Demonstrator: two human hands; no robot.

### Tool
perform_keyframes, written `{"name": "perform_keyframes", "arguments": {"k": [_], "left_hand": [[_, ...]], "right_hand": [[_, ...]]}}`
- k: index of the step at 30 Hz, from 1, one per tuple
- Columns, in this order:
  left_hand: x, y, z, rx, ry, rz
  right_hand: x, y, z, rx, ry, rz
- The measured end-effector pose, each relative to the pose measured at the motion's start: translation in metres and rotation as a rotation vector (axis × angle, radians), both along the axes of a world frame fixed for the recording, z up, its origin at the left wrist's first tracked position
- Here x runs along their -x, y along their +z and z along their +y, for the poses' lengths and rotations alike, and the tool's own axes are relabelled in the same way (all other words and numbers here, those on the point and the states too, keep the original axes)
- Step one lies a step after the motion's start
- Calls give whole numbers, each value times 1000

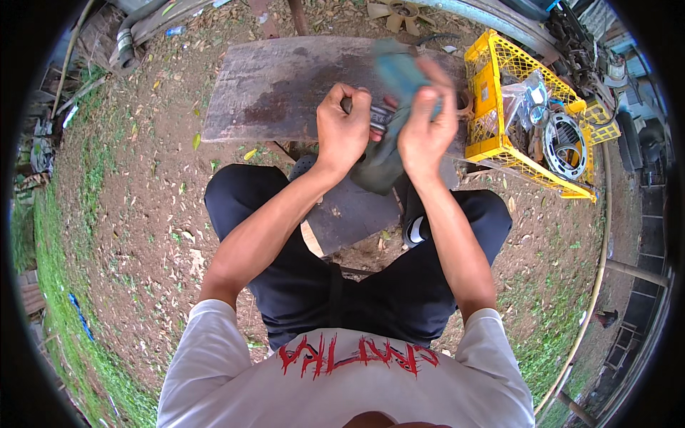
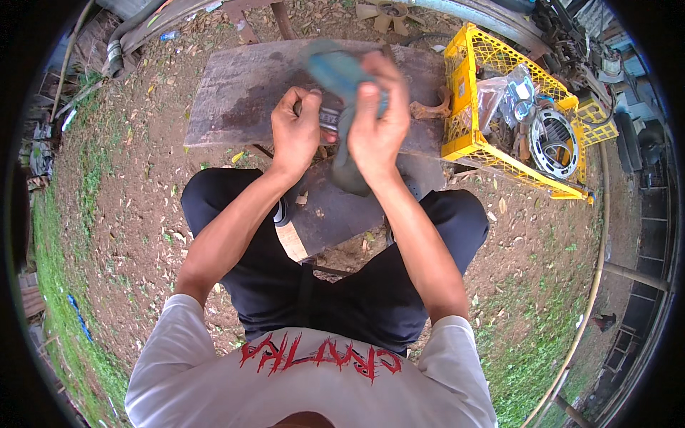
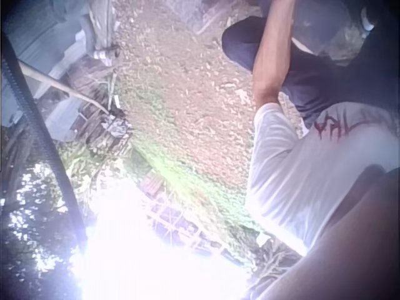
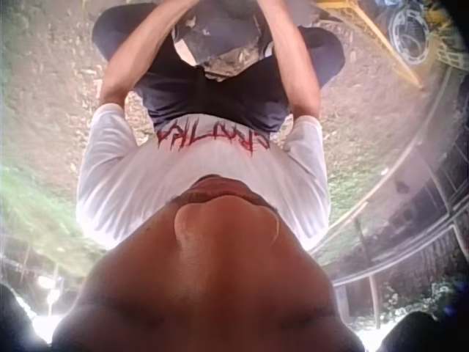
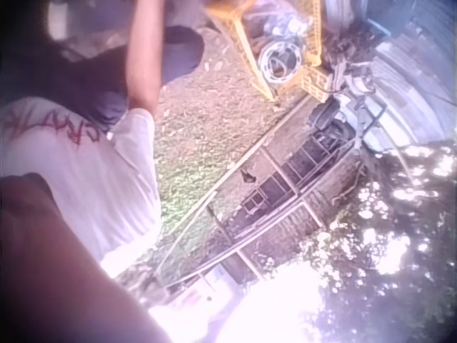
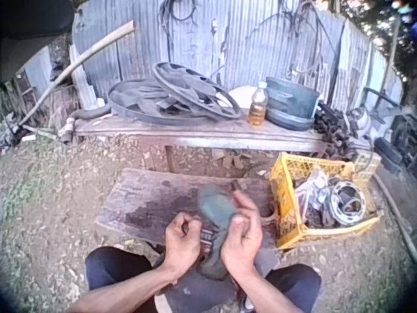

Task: The person cleans a metal engine component by scraping it with a metal tool and wiping it with a cloth.

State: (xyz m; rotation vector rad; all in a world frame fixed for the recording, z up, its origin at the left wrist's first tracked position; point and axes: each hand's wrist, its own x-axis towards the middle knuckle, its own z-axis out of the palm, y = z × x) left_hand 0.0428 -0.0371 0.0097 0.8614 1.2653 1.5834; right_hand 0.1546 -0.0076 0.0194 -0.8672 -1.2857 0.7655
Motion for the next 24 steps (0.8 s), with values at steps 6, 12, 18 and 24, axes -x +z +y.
{"name": "perform_keyframes", "arguments": {"k": [6,12,18,24], "left_hand": [[8,-11,7,224,-64,-474],[0,-26,8,297,26,-675],[0,-36,2,168,57,-469],[19,-27,19,207,169,-593]], "right_hand": [[-23,13,19,469,14,681],[-16,6,14,686,81,579],[0,-22,6,417,-97,-114],[10,-30,-23,256,58,-375]]}}
